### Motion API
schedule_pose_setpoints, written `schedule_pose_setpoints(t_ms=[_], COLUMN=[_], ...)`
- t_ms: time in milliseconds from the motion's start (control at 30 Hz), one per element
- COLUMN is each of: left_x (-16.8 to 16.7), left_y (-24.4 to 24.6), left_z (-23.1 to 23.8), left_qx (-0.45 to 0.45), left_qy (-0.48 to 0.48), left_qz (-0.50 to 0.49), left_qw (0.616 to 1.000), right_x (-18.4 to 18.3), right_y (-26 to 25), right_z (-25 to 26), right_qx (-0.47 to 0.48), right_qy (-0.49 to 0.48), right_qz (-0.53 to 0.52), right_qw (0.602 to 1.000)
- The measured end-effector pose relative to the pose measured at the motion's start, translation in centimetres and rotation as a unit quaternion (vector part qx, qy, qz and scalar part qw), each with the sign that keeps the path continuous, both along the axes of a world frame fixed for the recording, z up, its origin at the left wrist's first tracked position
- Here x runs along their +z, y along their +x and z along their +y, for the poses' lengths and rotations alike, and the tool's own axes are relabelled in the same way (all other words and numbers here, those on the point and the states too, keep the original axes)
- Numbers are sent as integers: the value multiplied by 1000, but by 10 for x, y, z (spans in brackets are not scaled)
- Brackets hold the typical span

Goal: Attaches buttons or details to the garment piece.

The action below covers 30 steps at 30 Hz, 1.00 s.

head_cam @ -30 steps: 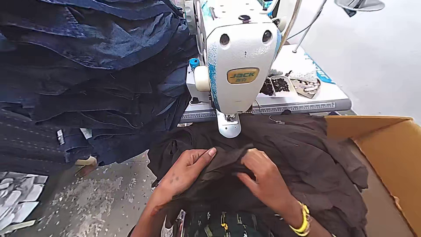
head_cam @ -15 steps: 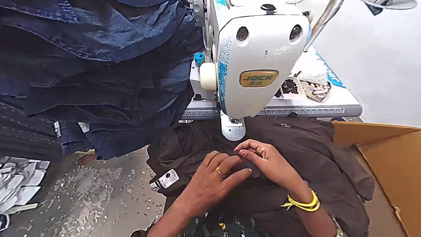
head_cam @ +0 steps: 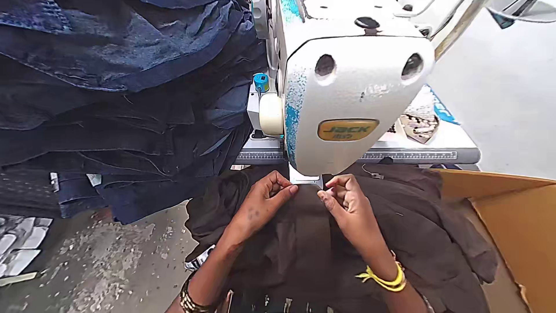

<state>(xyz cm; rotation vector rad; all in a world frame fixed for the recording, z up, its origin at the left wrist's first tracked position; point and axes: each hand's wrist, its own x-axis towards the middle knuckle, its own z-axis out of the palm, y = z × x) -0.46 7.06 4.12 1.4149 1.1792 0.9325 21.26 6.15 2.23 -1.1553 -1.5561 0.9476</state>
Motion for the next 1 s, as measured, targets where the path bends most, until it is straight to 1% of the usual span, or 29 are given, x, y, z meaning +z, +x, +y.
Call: schedule_pose_setpoints(t_ms=[100,167,267,333,400,467,500,533,600,667,733,867,900,1000], left_x=[0,1,3,5,4,1,0,-2,-5,-4,-3,-6,-6,-5], left_y=[5,6,7,7,6,6,5,5,5,5,6,3,3,5], left_z=[16,25,32,32,33,32,32,33,32,31,30,30,29,25], left_qx=[47,60,65,66,64,51,44,39,33,39,48,41,41,53], left_qy=[-23,-24,-20,-21,-20,-14,-11,-11,-12,-7,-2,2,5,14], left_qz=[6,12,26,27,21,15,10,4,-10,-9,-12,-14,-8,-5], left_qw=[999,998,997,997,998,998,999,999,999,999,999,999,999,998], right_x=[-5,-2,2,1,-1,0,4,8,5,-2,-8,-9,-10,-20], right_y=[-9,-11,-11,-12,-10,2,12,23,49,68,74,72,72,79], right_z=[15,23,29,29,29,34,40,50,75,101,120,135,135,136], right_qx=[-59,-84,-100,-102,-83,-41,-44,-77,-165,-193,-165,-97,-92,-118], right_qy=[36,61,67,73,84,73,63,67,122,168,192,173,171,222], right_qz=[-24,-61,-94,-102,-102,-113,-138,-181,-283,-355,-395,-463,-465,-431], right_qw=[997,993,988,987,988,990,987,978,937,899,883,864,864,866])
